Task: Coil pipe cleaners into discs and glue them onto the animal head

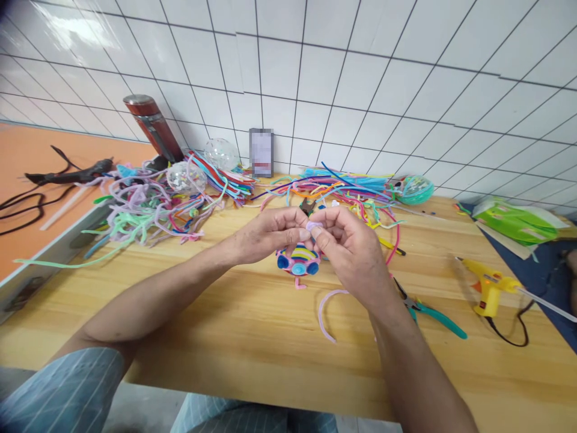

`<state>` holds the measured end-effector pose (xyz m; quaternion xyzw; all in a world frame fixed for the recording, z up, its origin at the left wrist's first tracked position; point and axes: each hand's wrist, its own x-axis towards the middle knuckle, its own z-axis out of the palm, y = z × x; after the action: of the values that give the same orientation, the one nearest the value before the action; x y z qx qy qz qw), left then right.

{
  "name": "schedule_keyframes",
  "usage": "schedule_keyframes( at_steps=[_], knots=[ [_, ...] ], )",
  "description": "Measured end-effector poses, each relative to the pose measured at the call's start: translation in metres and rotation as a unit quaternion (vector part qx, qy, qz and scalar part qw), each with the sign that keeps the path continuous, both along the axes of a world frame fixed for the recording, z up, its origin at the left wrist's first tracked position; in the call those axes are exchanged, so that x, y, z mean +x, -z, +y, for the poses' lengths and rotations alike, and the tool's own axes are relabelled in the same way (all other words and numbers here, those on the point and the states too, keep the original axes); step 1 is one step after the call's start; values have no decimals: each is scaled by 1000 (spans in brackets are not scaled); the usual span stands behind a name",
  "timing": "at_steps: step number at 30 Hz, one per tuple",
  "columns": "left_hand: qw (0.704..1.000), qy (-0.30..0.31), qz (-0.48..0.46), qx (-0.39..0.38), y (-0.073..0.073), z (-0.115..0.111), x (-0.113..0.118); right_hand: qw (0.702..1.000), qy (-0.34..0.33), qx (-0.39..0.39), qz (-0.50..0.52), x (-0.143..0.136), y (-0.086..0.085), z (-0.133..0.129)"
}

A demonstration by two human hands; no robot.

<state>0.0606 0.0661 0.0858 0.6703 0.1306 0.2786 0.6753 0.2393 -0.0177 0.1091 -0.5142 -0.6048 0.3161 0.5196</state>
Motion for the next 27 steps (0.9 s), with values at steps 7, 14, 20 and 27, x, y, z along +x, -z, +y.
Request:
schedule_keyframes(
  at_steps=[7, 14, 20, 27],
  knots=[
    [999, -25, 14, -21, -7, -2, -2, 1000, 2, -2, -2, 4, -5, 1],
    [999, -14, 2, -31, -5, -2, 1, 1000, 13, 11, -12, 1, -5, 1],
    [999, -30, -2, -35, -11, -4, 0, 999, 22, 28, -29, 0, -2, 1],
    [998, -16, -50, -39, -4, -3, 1, 998, 51, 33, -1, 1, -4, 0]
  ],
)
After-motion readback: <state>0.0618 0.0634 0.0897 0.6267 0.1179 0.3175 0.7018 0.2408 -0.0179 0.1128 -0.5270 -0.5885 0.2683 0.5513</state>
